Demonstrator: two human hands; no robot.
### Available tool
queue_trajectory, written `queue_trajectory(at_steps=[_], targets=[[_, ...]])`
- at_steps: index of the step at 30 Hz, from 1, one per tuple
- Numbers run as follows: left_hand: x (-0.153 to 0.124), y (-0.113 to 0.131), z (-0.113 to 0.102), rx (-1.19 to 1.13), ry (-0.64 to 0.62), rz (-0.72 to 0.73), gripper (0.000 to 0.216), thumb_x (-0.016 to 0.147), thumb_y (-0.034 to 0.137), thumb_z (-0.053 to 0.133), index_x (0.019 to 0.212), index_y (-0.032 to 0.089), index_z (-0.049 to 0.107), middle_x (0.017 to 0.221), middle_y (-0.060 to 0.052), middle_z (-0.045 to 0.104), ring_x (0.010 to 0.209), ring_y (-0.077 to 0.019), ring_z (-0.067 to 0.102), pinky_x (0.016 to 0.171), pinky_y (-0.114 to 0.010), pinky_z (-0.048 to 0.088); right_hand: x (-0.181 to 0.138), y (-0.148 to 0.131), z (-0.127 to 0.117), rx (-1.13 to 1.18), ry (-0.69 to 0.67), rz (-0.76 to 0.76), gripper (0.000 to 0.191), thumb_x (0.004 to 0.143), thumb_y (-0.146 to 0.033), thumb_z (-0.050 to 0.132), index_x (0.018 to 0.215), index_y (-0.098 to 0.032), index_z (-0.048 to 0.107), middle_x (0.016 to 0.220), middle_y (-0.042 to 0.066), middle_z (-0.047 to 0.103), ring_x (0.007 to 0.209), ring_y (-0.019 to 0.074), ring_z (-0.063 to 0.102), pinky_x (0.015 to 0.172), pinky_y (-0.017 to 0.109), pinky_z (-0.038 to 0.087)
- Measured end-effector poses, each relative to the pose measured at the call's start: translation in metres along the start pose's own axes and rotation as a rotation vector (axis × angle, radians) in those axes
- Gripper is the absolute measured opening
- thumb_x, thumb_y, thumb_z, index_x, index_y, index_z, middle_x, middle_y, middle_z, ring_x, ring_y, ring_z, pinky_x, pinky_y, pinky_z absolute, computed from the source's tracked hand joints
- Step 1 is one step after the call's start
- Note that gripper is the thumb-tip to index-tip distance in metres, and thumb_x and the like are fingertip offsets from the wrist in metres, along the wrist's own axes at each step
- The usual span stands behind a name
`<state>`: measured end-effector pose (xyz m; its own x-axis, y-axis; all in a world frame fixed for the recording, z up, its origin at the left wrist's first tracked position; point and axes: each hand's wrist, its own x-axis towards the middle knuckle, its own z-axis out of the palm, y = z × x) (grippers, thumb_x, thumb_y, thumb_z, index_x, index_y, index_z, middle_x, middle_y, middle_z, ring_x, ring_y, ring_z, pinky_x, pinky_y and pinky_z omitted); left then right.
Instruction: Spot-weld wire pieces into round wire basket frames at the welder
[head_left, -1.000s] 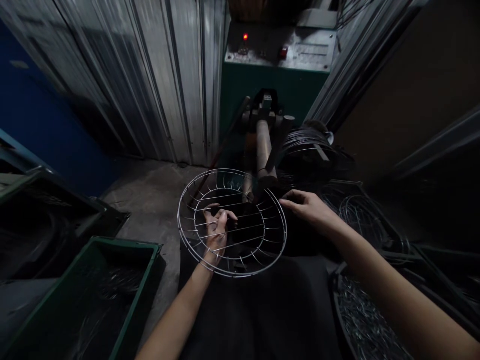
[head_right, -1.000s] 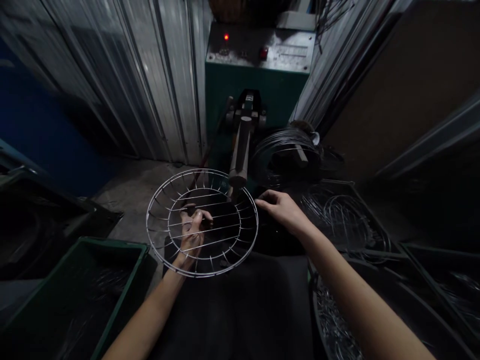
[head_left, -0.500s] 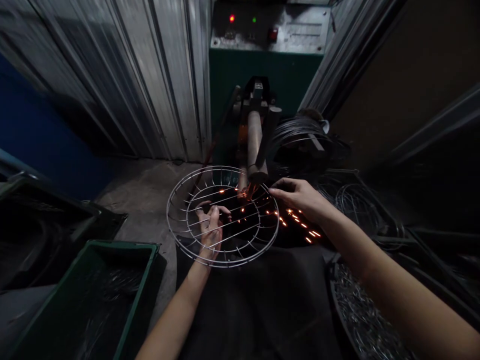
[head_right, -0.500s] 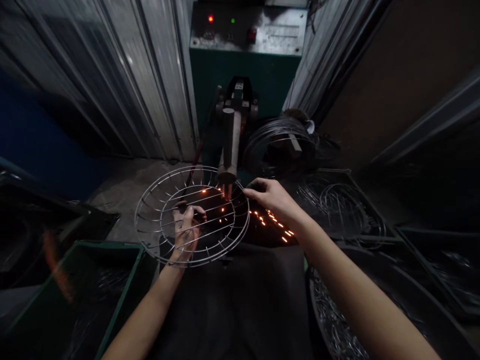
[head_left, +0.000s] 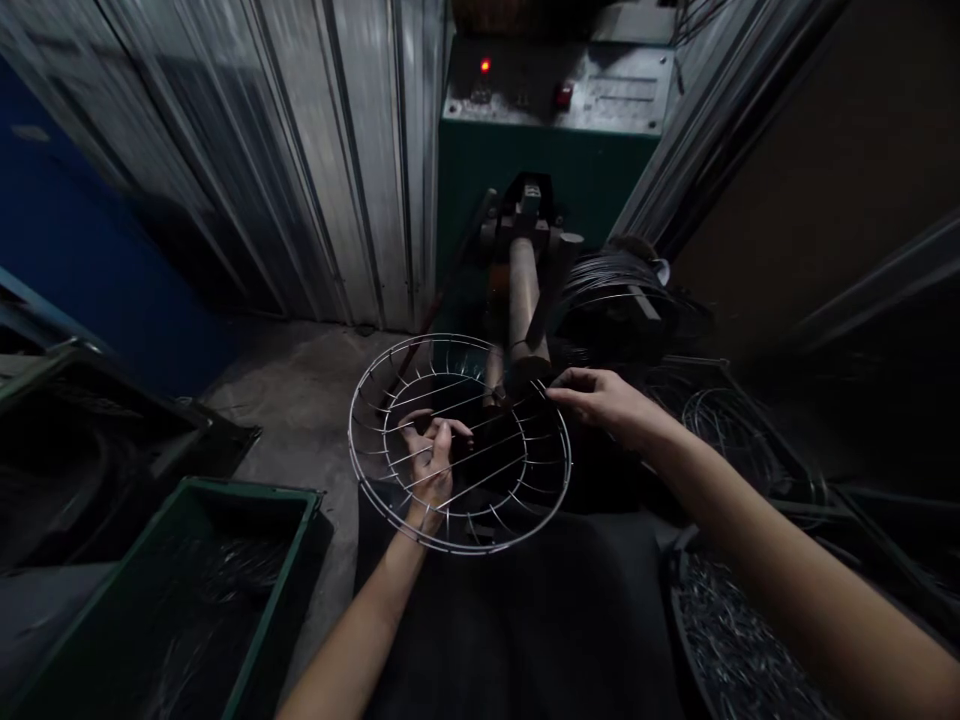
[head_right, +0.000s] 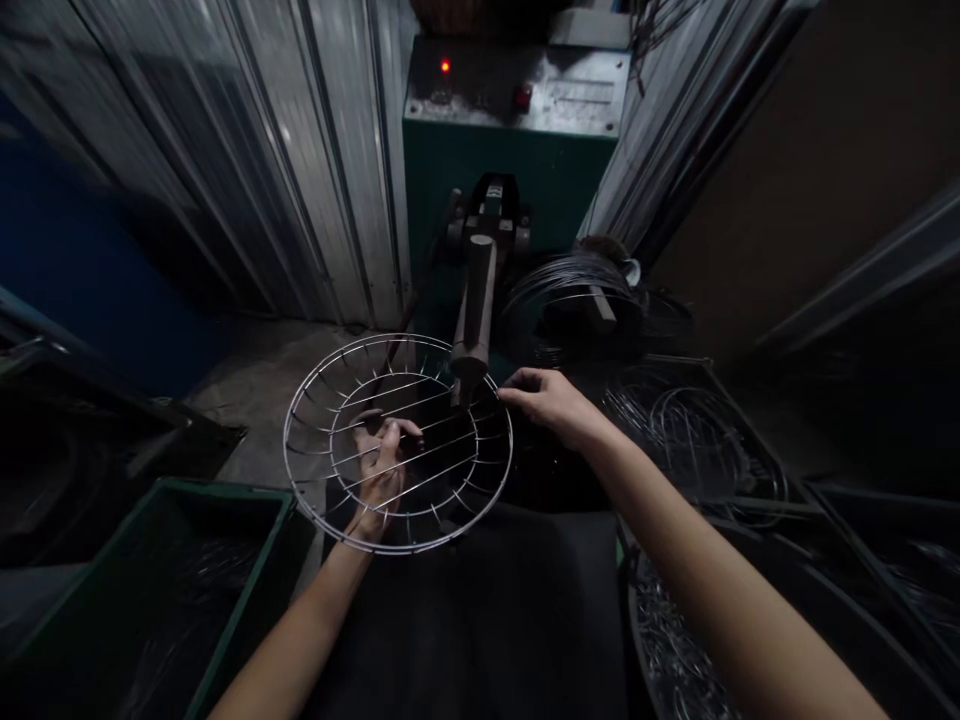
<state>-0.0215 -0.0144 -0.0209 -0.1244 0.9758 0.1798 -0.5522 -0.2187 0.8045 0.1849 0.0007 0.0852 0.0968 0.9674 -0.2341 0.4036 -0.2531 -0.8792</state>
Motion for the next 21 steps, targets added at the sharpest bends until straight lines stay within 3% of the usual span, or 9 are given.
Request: queue_trajectory(at_steps=[4, 7, 9, 11, 14, 16, 18, 21], targets=[[-0.004, -0.001, -0.004, -0.016, -0.017, 0.012, 0.033, 0.084, 0.029, 0.062, 0.105, 0.027, 0.037, 0.075, 0.003, 0.064, 0.067, -0.0122, 0.062, 0.062, -0.024, 0.051, -0.002, -0.001, 0.0, 0.072, -0.007, -0.025, 0.031, 0.06, -0.044, 0.074, 0.071, -0.018, 0.061, 0.058, -0.003, 0.051, 0.049, 0.0061, 0.037, 0.043, 0.021, 0.025], [-0.005, -0.001, -0.018, -0.033, -0.095, -0.036, 0.046, 0.076, 0.023, 0.071, 0.112, 0.026, 0.043, 0.092, -0.001, 0.066, 0.066, -0.0111, 0.063, 0.06, -0.023, 0.052, -0.011, 0.007, -0.005, 0.088, 0.04, -0.033, 0.035, 0.061, -0.048, 0.074, 0.077, -0.019, 0.063, 0.057, -0.004, 0.05, 0.047, 0.0058, 0.034, 0.042, 0.021, 0.023], [-0.001, -0.001, -0.031, -0.067, -0.148, -0.166, 0.054, 0.071, 0.017, 0.074, 0.117, 0.025, 0.047, 0.102, -0.003, 0.065, 0.07, -0.0103, 0.064, 0.062, -0.021, 0.053, -0.022, 0.019, -0.008, 0.08, 0.085, -0.03, 0.039, 0.063, -0.052, 0.073, 0.082, -0.019, 0.063, 0.058, -0.004, 0.051, 0.046, 0.0057, 0.034, 0.041, 0.021, 0.024], [0.007, -0.002, -0.043, -0.137, -0.161, -0.348, 0.052, 0.071, 0.017, 0.073, 0.117, 0.023, 0.051, 0.101, -0.004, 0.066, 0.069, -0.0097, 0.064, 0.062, -0.02, 0.053, -0.034, 0.034, -0.007, 0.093, 0.119, -0.021, 0.041, 0.063, -0.054, 0.072, 0.084, -0.019, 0.063, 0.061, -0.004, 0.052, 0.046, 0.0053, 0.035, 0.041, 0.02, 0.025], [0.028, -0.001, -0.049, -0.263, -0.268, -0.678, 0.037, 0.085, 0.034, 0.058, 0.117, 0.016, 0.053, 0.088, -0.007, 0.067, 0.059, -0.0106, 0.063, 0.054, -0.02, 0.052, -0.048, 0.051, 0.002, 0.167, 0.146, 0.019, 0.043, 0.065, -0.055, 0.071, 0.086, -0.019, 0.061, 0.058, -0.007, 0.046, 0.043, 0.0038, 0.03, 0.04, 0.019, 0.023], [0.042, 0.002, -0.047, -0.336, -0.413, -0.871, 0.045, 0.092, 0.046, 0.042, 0.12, 0.012, 0.052, 0.086, -0.013, 0.068, 0.057, -0.0127, 0.062, 0.05, -0.021, 0.051, -0.052, 0.051, 0.009, 0.209, 0.148, 0.033, 0.043, 0.066, -0.056, 0.071, 0.085, -0.018, 0.061, 0.055, -0.008, 0.042, 0.042, 0.0034, 0.028, 0.039, 0.019, 0.022], [0.053, 0.006, -0.043, -0.4, -0.522, -0.986, 0.055, 0.093, 0.052, 0.031, 0.123, 0.011, 0.05, 0.089, -0.018, 0.067, 0.056, -0.0139, 0.062, 0.047, -0.021, 0.048, -0.053, 0.043, 0.014, 0.208, 0.148, 0.027, 0.044, 0.064, -0.057, 0.072, 0.082, -0.018, 0.06, 0.054, -0.008, 0.042, 0.042, 0.0039, 0.03, 0.039, 0.019, 0.023], [0.059, 0.014, -0.039, -0.459, -0.568, -1.046, 0.055, 0.093, 0.051, 0.029, 0.125, 0.011, 0.048, 0.09, -0.019, 0.067, 0.049, -0.0114, 0.058, 0.042, -0.018, 0.042, -0.053, 0.026, 0.015, 0.125, 0.135, 0.039, 0.043, 0.062, -0.056, 0.073, 0.078, -0.018, 0.061, 0.052, -0.007, 0.043, 0.042, 0.0049, 0.032, 0.039, 0.02, 0.024]])
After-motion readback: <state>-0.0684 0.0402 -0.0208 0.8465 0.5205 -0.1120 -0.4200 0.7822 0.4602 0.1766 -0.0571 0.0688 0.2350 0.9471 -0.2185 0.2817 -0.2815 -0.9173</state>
